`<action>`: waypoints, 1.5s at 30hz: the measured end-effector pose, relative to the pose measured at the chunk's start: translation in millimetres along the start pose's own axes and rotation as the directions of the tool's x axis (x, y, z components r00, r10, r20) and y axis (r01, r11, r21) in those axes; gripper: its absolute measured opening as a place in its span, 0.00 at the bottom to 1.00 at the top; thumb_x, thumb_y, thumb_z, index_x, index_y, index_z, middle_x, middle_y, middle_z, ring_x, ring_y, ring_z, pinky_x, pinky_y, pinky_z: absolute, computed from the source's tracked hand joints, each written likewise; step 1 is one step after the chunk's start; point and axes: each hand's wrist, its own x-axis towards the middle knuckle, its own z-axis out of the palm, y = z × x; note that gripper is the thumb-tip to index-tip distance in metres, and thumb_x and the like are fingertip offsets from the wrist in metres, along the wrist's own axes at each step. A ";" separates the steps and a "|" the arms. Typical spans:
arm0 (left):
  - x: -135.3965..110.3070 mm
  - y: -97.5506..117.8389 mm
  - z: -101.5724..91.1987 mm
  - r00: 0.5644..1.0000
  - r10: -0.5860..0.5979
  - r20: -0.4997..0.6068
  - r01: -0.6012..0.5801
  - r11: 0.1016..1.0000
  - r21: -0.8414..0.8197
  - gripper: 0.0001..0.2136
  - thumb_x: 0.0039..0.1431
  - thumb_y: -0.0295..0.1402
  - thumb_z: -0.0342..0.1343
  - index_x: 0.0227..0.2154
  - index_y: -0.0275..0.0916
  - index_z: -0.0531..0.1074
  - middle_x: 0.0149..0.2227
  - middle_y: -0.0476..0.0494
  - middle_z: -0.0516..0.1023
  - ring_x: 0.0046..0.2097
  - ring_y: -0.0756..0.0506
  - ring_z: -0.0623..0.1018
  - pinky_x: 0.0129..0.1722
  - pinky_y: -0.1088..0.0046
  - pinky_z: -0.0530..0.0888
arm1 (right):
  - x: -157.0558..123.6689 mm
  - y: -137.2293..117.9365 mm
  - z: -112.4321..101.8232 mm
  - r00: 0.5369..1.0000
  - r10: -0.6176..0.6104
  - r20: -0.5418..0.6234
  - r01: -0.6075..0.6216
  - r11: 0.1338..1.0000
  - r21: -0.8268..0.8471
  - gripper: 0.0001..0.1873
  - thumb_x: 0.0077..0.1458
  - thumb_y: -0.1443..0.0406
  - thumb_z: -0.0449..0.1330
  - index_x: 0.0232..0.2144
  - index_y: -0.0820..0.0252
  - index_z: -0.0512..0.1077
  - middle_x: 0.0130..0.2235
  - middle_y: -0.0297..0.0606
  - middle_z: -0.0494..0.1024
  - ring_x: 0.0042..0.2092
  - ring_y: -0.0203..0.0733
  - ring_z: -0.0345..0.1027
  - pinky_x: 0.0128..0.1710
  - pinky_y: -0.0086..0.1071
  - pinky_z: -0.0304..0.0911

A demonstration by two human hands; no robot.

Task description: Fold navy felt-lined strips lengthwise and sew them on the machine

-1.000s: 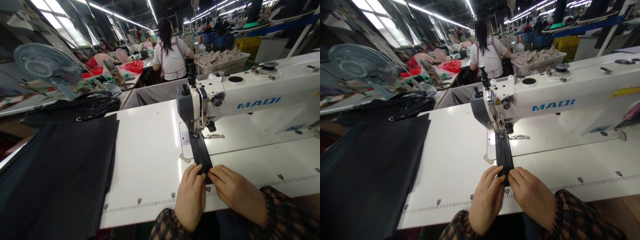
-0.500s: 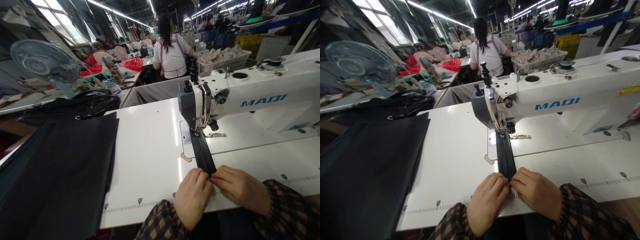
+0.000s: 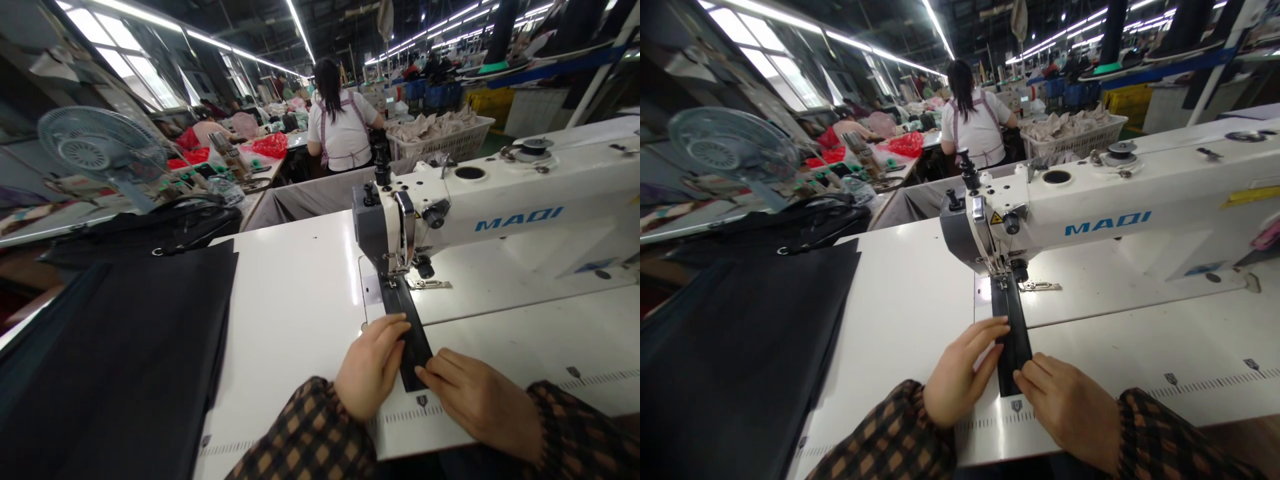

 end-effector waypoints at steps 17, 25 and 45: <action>16.0 -23.8 18.3 0.995 0.067 0.077 -0.092 0.912 0.401 0.21 0.57 0.37 0.49 0.50 0.32 0.58 0.55 0.33 0.61 0.57 0.41 0.60 0.54 0.60 0.63 | 2.6 -5.7 3.4 0.995 0.028 -0.093 -0.035 0.997 -0.070 0.16 0.56 0.75 0.41 0.38 0.69 0.68 0.28 0.40 0.67 0.31 0.40 0.61 0.29 0.33 0.60; 11.6 -22.4 14.8 0.996 0.055 0.076 -0.077 0.939 0.335 0.20 0.55 0.37 0.51 0.49 0.35 0.60 0.52 0.37 0.64 0.54 0.41 0.63 0.54 0.60 0.64 | 1.9 -3.7 6.9 0.995 0.028 -0.092 -0.035 0.997 -0.071 0.15 0.56 0.74 0.43 0.37 0.68 0.68 0.27 0.39 0.67 0.29 0.39 0.59 0.27 0.33 0.58; 32.5 -60.3 8.9 0.984 0.163 0.074 -0.178 0.941 0.288 0.11 0.61 0.30 0.41 0.42 0.37 0.66 0.40 0.43 0.71 0.42 0.47 0.70 0.42 0.69 0.69 | 49.8 67.0 18.6 0.998 0.050 -0.025 -0.053 0.986 -0.159 0.12 0.57 0.71 0.46 0.36 0.62 0.68 0.30 0.38 0.66 0.34 0.39 0.60 0.35 0.35 0.59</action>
